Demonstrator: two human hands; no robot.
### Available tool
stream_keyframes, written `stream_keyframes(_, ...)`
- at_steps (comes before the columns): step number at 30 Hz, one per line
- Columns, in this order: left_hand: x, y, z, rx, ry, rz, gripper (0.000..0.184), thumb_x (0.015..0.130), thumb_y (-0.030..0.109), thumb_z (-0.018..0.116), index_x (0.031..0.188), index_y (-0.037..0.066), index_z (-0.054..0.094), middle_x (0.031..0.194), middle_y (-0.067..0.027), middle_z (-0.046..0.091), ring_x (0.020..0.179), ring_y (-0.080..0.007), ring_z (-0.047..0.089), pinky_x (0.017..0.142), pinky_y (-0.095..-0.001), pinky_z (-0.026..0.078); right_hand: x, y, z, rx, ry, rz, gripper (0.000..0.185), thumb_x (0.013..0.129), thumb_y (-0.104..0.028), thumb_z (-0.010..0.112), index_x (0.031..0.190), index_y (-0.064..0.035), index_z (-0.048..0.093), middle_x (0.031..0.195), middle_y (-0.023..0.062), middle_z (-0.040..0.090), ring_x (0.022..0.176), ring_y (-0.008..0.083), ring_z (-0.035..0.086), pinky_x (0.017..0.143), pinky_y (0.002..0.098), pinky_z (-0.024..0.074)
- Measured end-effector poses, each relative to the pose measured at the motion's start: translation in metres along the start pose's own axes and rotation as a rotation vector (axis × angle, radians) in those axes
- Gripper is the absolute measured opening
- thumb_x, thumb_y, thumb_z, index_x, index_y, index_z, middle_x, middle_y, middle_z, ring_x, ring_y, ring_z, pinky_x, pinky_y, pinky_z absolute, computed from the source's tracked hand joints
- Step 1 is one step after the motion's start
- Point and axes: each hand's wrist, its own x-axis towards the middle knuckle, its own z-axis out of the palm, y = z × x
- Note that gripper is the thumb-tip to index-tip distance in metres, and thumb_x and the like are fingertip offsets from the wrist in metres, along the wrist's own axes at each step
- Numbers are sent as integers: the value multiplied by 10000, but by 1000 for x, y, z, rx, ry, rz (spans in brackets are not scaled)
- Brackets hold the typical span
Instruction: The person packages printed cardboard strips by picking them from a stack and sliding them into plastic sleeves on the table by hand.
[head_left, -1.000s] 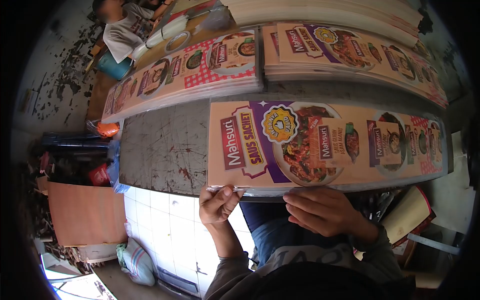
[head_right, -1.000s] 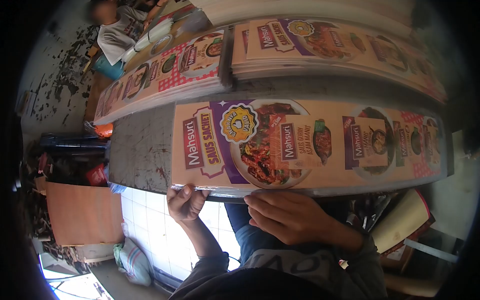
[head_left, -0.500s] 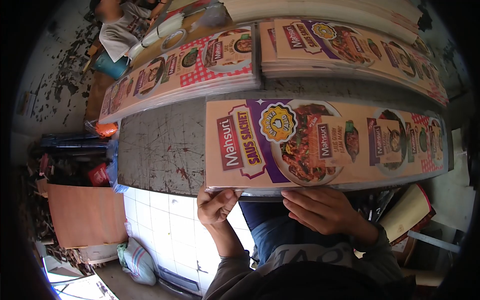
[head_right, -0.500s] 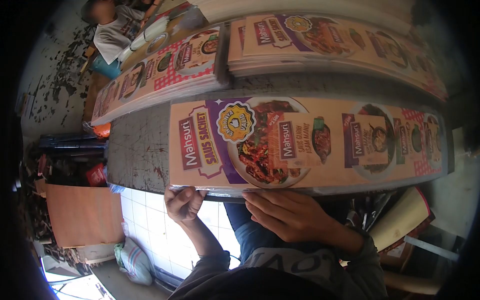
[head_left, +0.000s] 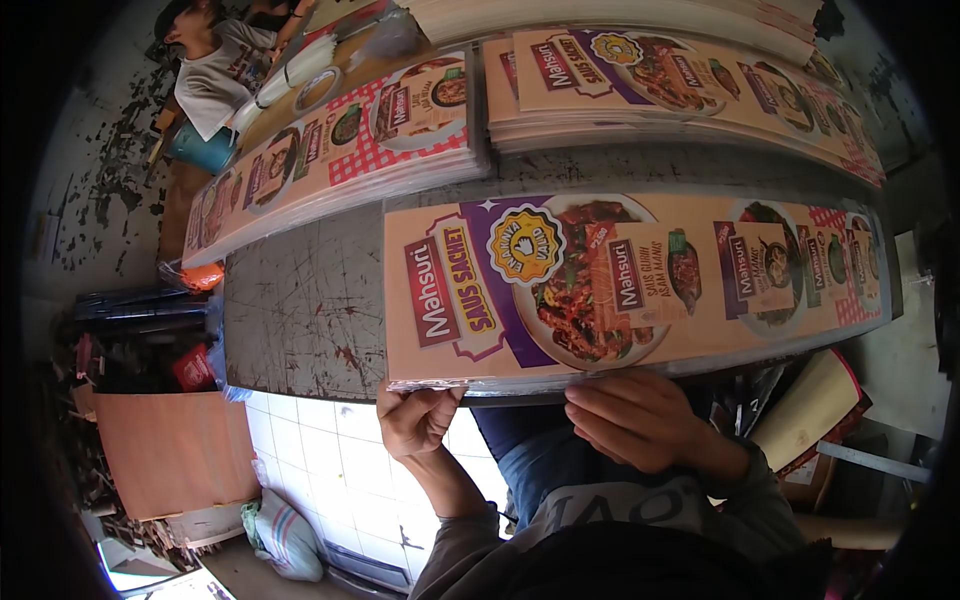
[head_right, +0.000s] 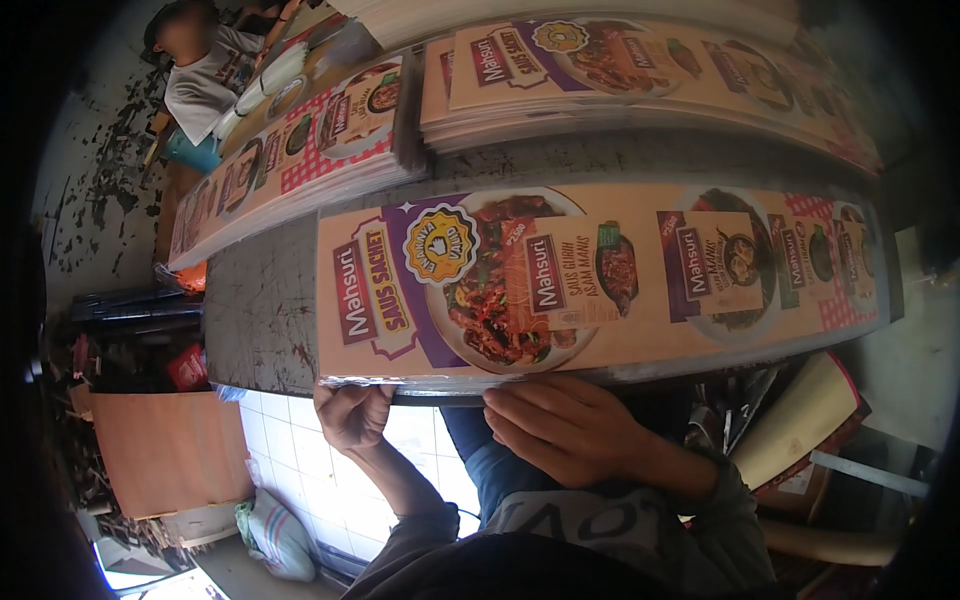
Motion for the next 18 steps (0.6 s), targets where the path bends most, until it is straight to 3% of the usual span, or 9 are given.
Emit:
stream_keyframes(5, 1, -4, 11, 87, 100, 68, 366, 690, -165, 325, 1042, -251, 375, 1004, -353, 513, 908, -421, 583, 856, -426, 496, -3, 2, -5, -57, 159, -30, 267, 670, -54, 702, 917, -19, 607, 908, 103, 607, 772, 196, 574, 654, 285, 462)
stream_keyframes(7, 1, -5, 7, 77, 68, 71, 370, 693, -163, 332, 1050, -250, 371, 1005, -352, 513, 914, -418, 582, 859, -427, 493, 5, -4, 0, -92, 224, 101, 267, 668, -31, 697, 918, -25, 603, 860, 75, 600, 722, 177, 543, 616, 285, 419)
stream_keyframes(13, -3, -3, 4, 51, 38, 40, 368, 704, -167, 363, 1064, -241, 382, 1009, -347, 517, 973, -401, 562, 911, -439, 449, 21, -11, 2, -302, 115, 102, 267, 696, -29, 666, 951, -35, 587, 836, 72, 582, 722, 192, 530, 603, 317, 382)
stream_keyframes(15, -2, -5, 3, 90, 54, 44, 364, 692, -156, 348, 1046, -222, 401, 988, -326, 526, 931, -409, 578, 862, -432, 500, 24, -11, 3, -298, 98, 95, 255, 700, -20, 651, 945, -28, 583, 834, 80, 578, 717, 199, 527, 598, 320, 380)
stream_keyframes(18, -5, -3, -3, 64, 42, 45, 376, 678, -167, 336, 1042, -218, 412, 998, -332, 523, 939, -407, 576, 865, -432, 497, 24, -10, 7, -292, 91, 99, 237, 698, 0, 628, 928, -13, 573, 830, 100, 569, 704, 216, 520, 590, 329, 379)
